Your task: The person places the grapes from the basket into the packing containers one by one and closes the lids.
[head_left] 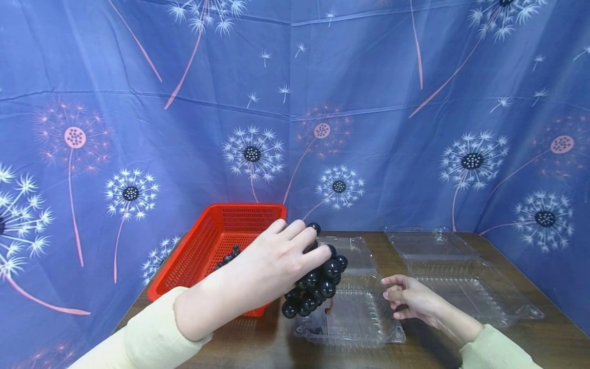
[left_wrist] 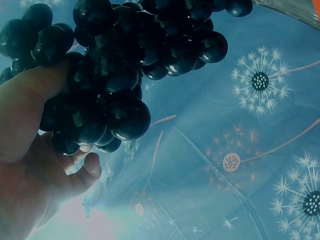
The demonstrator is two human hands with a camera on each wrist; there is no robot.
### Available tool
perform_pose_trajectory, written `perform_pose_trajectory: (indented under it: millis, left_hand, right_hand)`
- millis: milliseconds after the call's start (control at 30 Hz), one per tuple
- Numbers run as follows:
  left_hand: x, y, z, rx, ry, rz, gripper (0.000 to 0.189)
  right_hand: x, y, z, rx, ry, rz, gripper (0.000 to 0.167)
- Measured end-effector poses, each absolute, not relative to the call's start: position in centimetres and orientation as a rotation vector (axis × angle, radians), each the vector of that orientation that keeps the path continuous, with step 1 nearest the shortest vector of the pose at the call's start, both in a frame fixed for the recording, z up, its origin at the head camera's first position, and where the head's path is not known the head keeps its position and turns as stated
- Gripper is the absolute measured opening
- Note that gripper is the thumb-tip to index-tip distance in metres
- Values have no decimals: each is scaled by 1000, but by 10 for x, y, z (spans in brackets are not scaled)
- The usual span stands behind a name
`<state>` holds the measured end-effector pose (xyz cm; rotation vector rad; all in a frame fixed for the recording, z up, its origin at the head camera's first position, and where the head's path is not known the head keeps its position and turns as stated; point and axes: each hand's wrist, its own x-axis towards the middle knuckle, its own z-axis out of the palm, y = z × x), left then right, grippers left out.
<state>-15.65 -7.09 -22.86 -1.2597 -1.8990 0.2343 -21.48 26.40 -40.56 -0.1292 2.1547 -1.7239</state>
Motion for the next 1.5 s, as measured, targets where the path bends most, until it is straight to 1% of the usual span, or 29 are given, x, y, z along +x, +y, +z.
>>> perform_pose_trajectory:
  millis: [267,500,600,867,1033,1500]
  left_hand:
    - [-155,-67,-235,-1302,-1928,244,27]
    - [-155,-64,-245,-1326,-1909,285,19]
    - [-157,-61,-251,-1337,-1918,292,18]
    - [-165,-56,-268,-1360,-1974,290,21]
    - [-168,-53,-272,-1346,-2015,301,25]
    - [-176,-37,-286,-1322,-2087,308,28]
  right_hand:
    - [-214,264,-405,-118,2159,-1727,53]
    - [-214,265,-406,-122,2151,-1732,55]
    - [-214,264,-406,-125,2152,-1735,54]
    - [-214,264,-407,-131,2152,-1735,54]
    - [-215,264,-407,-139,2150,-1734,55]
    - [-215,264,-404,-134,2147,-1730,56]
